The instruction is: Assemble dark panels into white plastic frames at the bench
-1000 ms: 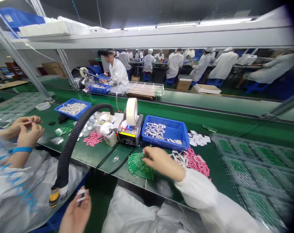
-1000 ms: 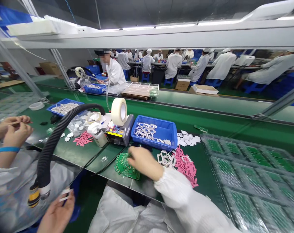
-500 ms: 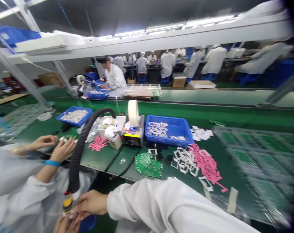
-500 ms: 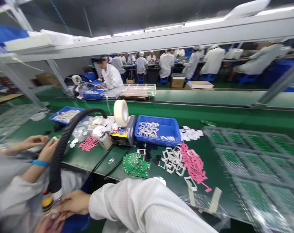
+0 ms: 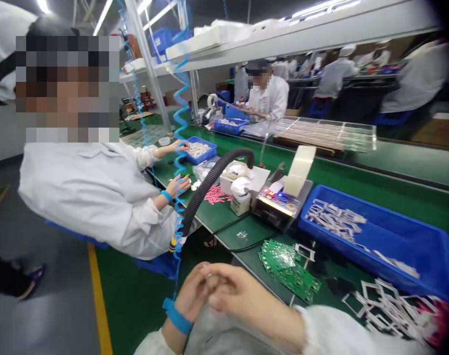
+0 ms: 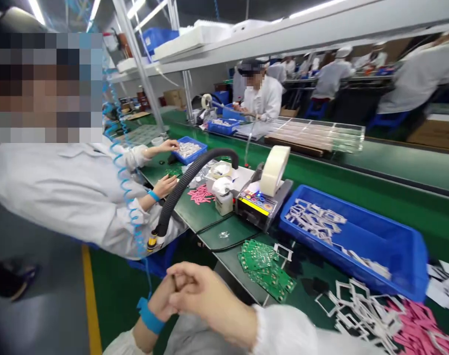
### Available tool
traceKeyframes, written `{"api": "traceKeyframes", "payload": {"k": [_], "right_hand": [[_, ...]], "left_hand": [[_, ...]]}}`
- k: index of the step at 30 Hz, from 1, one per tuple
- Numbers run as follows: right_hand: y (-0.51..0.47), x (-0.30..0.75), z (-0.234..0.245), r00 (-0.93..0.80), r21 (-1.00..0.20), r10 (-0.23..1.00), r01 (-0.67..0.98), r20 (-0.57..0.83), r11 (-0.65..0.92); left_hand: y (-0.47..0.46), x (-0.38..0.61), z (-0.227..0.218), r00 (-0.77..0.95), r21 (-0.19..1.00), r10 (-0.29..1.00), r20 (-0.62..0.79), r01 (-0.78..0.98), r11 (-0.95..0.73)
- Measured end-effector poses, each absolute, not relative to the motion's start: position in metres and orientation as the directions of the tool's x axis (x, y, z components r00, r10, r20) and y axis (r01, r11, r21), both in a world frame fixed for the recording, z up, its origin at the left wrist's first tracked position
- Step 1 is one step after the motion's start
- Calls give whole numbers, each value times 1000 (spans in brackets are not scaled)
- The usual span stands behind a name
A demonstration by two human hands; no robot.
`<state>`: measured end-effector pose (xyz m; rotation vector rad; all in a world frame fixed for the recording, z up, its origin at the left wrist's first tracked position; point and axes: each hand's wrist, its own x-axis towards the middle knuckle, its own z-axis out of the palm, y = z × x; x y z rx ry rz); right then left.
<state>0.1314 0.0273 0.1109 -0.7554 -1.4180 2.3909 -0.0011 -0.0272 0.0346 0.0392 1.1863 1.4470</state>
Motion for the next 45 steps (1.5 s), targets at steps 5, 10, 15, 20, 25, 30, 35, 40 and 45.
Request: {"api": "traceKeyframes", "payload": {"k": [5,10,15,20,25,30,35,40,45], "right_hand": [[31,222,143,-630,-855,706,124,324,503],[20,261,143,-444,-528,695,452,566,719],[13,276,141,-397,-473,705,538,588,698],[13,287,140,-393,-485,709,532,585,694],[15,300,148,-434,-624,736,397,520,674],[18,305,157,-360,-555,722,469,590,687],[16,302,154,-347,-516,735,541,582,664],[15,301,148,-343,-535,763,557,548,635],[19,300,142,-378,-616,820,541,429,572]], "left_hand": [[-27,44,66,83,528,891,-446,-780,336],[-14,76,107,430,516,866,-253,-697,497],[-7,105,119,551,554,809,-206,-615,560],[-4,116,113,593,628,800,-93,-588,510],[0,118,121,596,646,800,-71,-584,492],[0,115,129,616,750,783,-90,-475,460],[2,113,128,634,811,773,-10,-447,378],[6,111,129,645,874,761,67,-405,267],[7,112,121,638,878,770,5,-371,302]]}}
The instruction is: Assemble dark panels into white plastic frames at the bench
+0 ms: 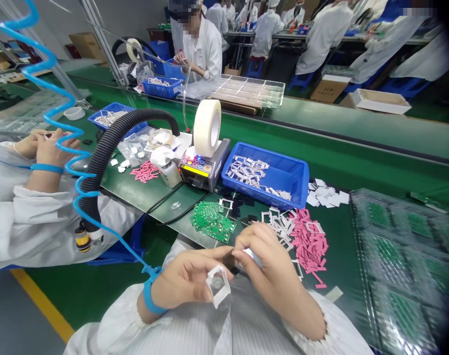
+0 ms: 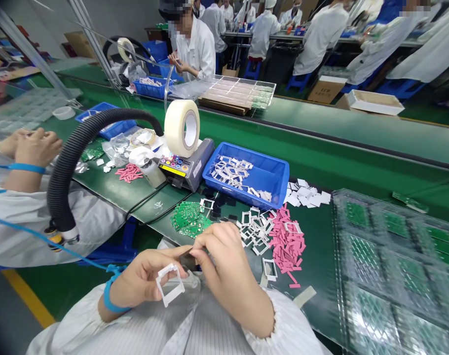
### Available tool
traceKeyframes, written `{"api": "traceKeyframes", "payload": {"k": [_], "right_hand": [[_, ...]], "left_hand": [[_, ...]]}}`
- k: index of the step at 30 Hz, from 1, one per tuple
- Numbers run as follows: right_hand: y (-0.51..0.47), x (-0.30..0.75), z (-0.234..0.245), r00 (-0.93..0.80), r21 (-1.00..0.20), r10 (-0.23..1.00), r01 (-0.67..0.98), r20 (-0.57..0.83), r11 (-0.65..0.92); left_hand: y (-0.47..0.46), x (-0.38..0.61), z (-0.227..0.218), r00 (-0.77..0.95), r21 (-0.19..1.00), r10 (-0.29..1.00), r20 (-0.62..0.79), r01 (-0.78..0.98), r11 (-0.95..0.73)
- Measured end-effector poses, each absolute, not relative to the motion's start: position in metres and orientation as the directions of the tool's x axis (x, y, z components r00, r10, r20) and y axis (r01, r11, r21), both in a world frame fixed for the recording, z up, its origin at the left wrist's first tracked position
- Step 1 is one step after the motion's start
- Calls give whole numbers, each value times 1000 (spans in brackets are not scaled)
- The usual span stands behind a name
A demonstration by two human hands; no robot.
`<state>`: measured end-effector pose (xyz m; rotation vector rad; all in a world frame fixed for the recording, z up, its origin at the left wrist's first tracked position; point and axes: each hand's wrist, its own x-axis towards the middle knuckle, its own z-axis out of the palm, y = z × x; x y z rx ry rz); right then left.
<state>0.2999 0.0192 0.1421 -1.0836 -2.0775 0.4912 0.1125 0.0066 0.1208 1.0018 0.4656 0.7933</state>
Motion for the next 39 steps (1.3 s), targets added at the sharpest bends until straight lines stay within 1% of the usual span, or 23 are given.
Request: {"api": "traceKeyframes", "payload": {"k": [3,5,6,8,10,11,13,15,17,18,20,22,23,24,26,28,30,31,33,35,37,39], "right_hand": [[18,302,142,-399,-606,839,580,371,544],[14,306,139,-398,-629,857,585,327,512],[12,309,134,-391,-653,874,588,287,478],[9,315,119,-369,-654,919,662,140,365],[9,320,97,-320,-569,947,782,-17,254],[10,322,87,-290,-512,955,832,-68,216],[12,323,74,-247,-446,963,878,-106,176],[14,324,78,-262,-457,963,865,-57,208],[13,321,95,-358,-480,928,800,99,360],[13,318,106,-409,-469,889,756,205,456],[13,312,125,-474,-402,790,684,388,608],[14,305,135,-468,-373,748,663,471,650],[15,303,137,-449,-395,748,651,488,648],[16,301,136,-432,-444,756,622,493,645],[19,299,131,-403,-591,778,506,482,628],[21,298,125,-394,-749,796,308,461,586],[20,294,119,-369,-861,818,82,441,501],[18,291,116,-351,-891,831,-23,431,453],[14,285,110,-320,-908,851,-199,417,370],[11,282,107,-322,-903,856,-289,403,317],[10,283,109,-354,-912,853,-289,384,291],[10,288,118,-335,-925,865,-208,374,319]], "left_hand": [[7,118,111,598,848,798,-77,-382,368],[9,121,105,557,786,818,-144,-437,436],[10,122,102,533,749,829,-170,-477,460],[14,123,98,478,694,854,-205,-544,472],[16,121,95,434,679,872,-225,-572,460],[16,119,94,430,681,872,-232,-569,462],[15,116,95,451,690,857,-250,-537,484],[12,114,97,485,717,838,-249,-490,496],[8,113,100,529,743,816,-231,-446,500],[7,114,102,554,751,803,-219,-430,501],[6,115,105,591,756,781,-202,-412,508],[5,117,106,595,756,779,-198,-412,508],[6,117,107,590,749,783,-196,-426,508],[6,117,108,590,730,783,-196,-446,518],[7,117,109,612,657,769,-185,-504,560],[7,116,109,659,566,736,-156,-552,613],[6,117,109,691,504,714,-111,-580,640],[5,118,109,698,489,712,-80,-595,638],[3,119,109,692,473,722,-8,-633,613],[1,120,110,678,472,734,51,-664,580],[0,119,113,669,492,742,46,-662,566],[-1,116,117,665,539,747,17,-635,553]]}}
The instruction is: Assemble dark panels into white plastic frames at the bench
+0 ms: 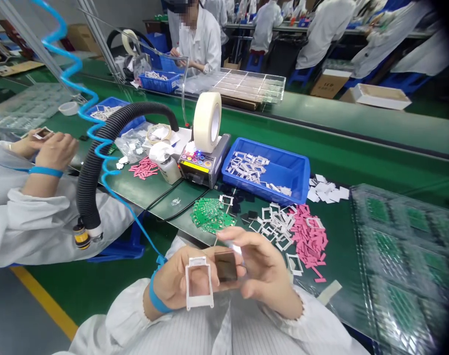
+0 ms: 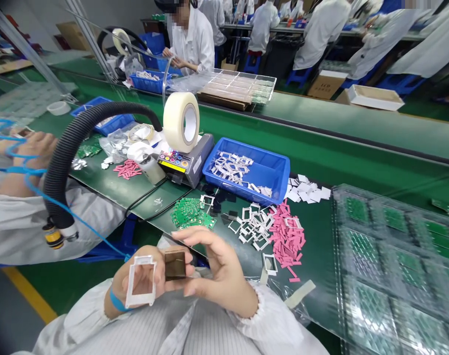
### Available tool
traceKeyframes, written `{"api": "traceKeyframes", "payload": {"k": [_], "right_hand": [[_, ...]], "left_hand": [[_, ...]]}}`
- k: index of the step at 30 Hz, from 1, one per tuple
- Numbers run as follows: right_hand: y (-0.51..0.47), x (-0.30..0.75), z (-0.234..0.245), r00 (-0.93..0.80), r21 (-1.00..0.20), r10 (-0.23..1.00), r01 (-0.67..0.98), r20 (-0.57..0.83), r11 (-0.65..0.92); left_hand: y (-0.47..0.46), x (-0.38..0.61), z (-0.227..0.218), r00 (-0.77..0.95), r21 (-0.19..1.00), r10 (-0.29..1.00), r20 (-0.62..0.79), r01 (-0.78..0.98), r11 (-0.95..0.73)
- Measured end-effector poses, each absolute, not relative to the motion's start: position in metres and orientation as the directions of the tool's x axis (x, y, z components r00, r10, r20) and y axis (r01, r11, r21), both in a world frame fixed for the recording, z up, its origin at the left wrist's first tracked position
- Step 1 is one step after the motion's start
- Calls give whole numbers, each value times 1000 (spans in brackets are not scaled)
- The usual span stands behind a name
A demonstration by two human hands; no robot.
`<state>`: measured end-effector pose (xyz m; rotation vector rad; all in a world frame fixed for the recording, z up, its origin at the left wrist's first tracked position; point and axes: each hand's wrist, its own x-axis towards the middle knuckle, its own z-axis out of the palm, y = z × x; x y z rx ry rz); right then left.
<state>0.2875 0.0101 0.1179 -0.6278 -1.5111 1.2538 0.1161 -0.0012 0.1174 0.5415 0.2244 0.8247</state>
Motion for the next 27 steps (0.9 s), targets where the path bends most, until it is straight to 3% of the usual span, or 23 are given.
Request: {"api": "traceKeyframes", "payload": {"k": [2,5,8,17,24,27], "right_hand": [[11,293,130,-283,-903,863,-24,418,429],[12,296,147,-270,-730,800,328,535,599],[11,292,155,-261,-610,778,498,572,616],[11,289,152,-269,-610,807,542,525,578],[13,289,145,-287,-601,818,565,499,565],[12,293,144,-347,-623,820,534,455,571]], "left_hand": [[-2,112,121,650,611,760,-4,-600,517],[-2,105,125,628,762,778,0,-504,407],[-2,102,128,617,869,786,46,-413,274],[1,101,128,622,929,773,123,-346,131],[4,105,123,621,930,779,88,-331,160],[6,109,117,595,891,803,8,-369,265]]}}
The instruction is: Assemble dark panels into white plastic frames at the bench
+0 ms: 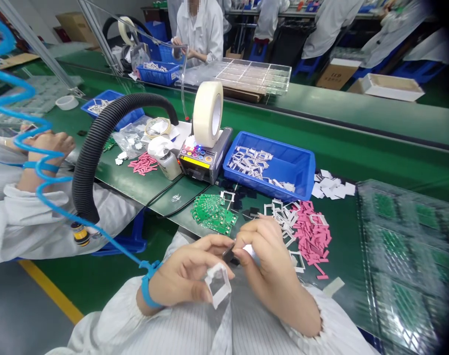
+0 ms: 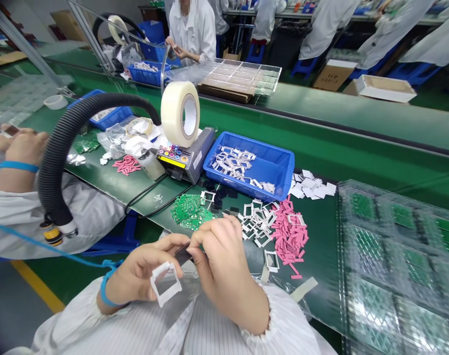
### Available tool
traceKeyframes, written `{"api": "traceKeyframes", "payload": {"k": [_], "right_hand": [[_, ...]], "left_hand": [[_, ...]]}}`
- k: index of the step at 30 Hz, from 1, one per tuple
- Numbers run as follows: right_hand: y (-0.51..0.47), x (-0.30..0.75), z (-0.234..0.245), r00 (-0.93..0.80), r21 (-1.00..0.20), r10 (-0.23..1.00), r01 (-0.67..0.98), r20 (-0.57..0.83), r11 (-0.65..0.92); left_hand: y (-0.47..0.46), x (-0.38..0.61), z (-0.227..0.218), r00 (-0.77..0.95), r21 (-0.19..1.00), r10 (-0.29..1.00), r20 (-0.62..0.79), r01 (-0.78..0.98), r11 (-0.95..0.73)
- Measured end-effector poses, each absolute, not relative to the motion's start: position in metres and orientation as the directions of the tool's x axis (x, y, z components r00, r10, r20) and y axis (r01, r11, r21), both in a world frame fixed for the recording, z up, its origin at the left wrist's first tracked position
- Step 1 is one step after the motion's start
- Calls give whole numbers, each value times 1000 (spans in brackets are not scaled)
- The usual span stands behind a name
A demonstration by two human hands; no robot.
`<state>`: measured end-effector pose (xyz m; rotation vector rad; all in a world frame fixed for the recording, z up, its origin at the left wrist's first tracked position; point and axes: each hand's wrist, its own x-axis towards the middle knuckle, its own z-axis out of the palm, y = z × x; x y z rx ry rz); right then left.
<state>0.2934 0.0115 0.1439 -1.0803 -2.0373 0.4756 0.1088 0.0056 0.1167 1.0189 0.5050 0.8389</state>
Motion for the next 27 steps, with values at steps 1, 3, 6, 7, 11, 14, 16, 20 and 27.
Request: {"api": "traceKeyframes", "payload": {"k": [1,3,6,7,11,14,16,20,27], "right_hand": [[11,296,141,-364,-662,831,503,419,555],[10,303,129,-375,-744,875,479,307,466],[11,313,93,-296,-711,943,630,151,312],[12,316,80,-261,-669,957,690,126,277],[14,322,63,-189,-633,975,742,120,222],[16,323,92,-251,-787,938,517,239,338],[18,322,114,-328,-804,882,387,339,452],[22,318,132,-419,-716,804,391,421,578],[33,331,139,-439,-515,678,443,589,734]], "left_hand": [[7,110,114,569,856,821,-41,-403,323],[11,112,109,500,762,856,-134,-500,412],[17,112,102,454,621,873,-181,-635,459],[19,112,100,464,582,867,-181,-660,475],[20,115,100,582,467,791,-189,-656,593],[16,120,104,656,425,736,-171,-625,655],[13,122,107,690,419,710,-140,-609,674],[10,122,111,726,414,681,-91,-595,689],[19,111,99,843,364,507,-180,-422,830]]}}
